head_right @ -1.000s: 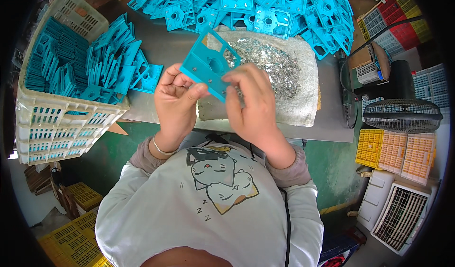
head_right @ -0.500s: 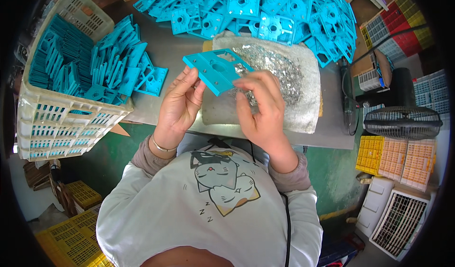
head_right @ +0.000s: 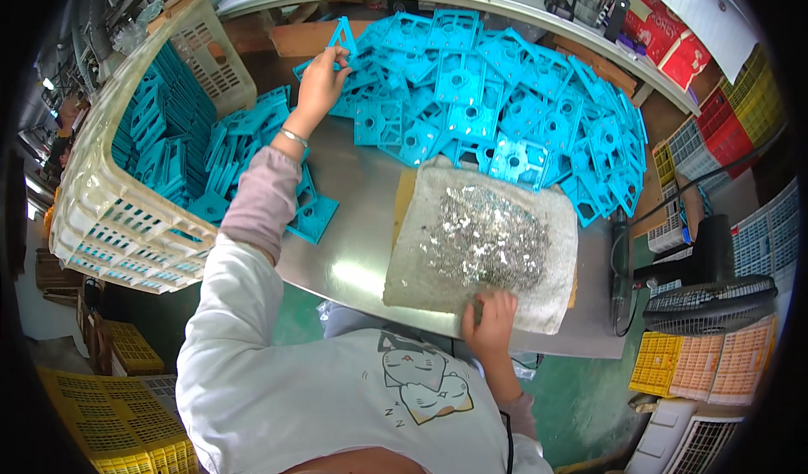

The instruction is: Assembling small silver metal parts into blue plastic frames at a workbench.

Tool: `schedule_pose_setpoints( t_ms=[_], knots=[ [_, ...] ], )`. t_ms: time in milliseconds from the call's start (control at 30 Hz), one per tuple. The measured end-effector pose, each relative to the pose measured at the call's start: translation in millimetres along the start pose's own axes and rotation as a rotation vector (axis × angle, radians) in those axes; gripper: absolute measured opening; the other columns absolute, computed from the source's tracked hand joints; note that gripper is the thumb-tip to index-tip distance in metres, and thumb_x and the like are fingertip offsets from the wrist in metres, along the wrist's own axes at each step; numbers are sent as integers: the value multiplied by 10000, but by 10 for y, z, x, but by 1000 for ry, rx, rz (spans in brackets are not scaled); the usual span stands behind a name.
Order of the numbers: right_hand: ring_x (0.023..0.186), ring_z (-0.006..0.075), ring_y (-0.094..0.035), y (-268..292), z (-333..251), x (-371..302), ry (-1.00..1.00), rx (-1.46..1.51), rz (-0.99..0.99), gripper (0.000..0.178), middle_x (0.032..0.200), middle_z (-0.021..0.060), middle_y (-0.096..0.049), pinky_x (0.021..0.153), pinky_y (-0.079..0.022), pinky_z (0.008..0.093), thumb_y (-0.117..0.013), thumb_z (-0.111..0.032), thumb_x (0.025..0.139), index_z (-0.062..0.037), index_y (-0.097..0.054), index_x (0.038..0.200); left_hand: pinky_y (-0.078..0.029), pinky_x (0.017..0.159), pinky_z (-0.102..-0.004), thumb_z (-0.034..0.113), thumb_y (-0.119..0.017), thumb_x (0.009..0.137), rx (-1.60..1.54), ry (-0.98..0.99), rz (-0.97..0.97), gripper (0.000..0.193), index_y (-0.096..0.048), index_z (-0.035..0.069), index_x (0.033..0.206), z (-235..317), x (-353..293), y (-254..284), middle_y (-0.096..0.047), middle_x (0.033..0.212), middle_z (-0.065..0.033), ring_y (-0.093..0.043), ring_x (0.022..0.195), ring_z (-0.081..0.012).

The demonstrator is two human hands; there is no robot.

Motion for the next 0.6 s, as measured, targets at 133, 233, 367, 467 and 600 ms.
schedule_pose_setpoints(
  t_ms=[133, 233, 367, 467, 600],
  knots=[
    [917, 357, -572, -45, 7, -155, 5, -80, 38, 278, 999, 162, -585, 832, -412, 493, -695, -57, 787, -28, -584, 1040, -524, 867, -475, 4, -667, 841, 198, -79, -81, 283, -589, 46, 1109, -540, 399, -158, -673, 969, -148, -646, 994, -367],
    [934, 353, -578, -72, 14, -162, 13, -103, 59, 324, 1028, 149, -591, 841, -415, 496, -702, -63, 776, -23, -595, 1079, -527, 896, -460, 14, -586, 877, 338, -135, -66, 231, -595, 56, 1104, -915, 556, -286, -667, 1078, -172, -642, 1037, -364],
    [928, 345, -578, -97, 53, -188, -28, -133, 60, 351, 1033, 142, -591, 838, -418, 495, -711, -71, 755, -27, -600, 1084, -533, 908, -443, 22, -569, 883, 424, -121, -96, 205, -606, 53, 1082, -1162, 735, -564, -662, 1081, -175, -647, 1048, -357],
    [923, 339, -578, -109, 59, -174, -27, -147, 58, 354, 1026, 137, -590, 829, -418, 492, -714, -72, 742, -31, -602, 1075, -537, 904, -450, 34, -552, 900, 431, -78, -129, 193, -611, 41, 1084, -1322, 723, -750, -668, 1094, -181, -647, 1055, -360],
    [917, 334, -576, -124, 77, -153, -37, -173, 52, 344, 1020, 133, -590, 823, -418, 488, -716, -75, 737, -33, -605, 1060, -543, 901, -459, 32, -547, 905, 394, 130, -219, 231, -611, 23, 1126, -1377, 681, -948, -664, 1096, -196, -646, 1067, -370]
  ],
)
Point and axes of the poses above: each hand's wrist, its own x-axis towards the middle knuckle, its own y-axis out of the back of the hand, z = x × y, the point moved 2 cm from there along x, towards the middle knuckle
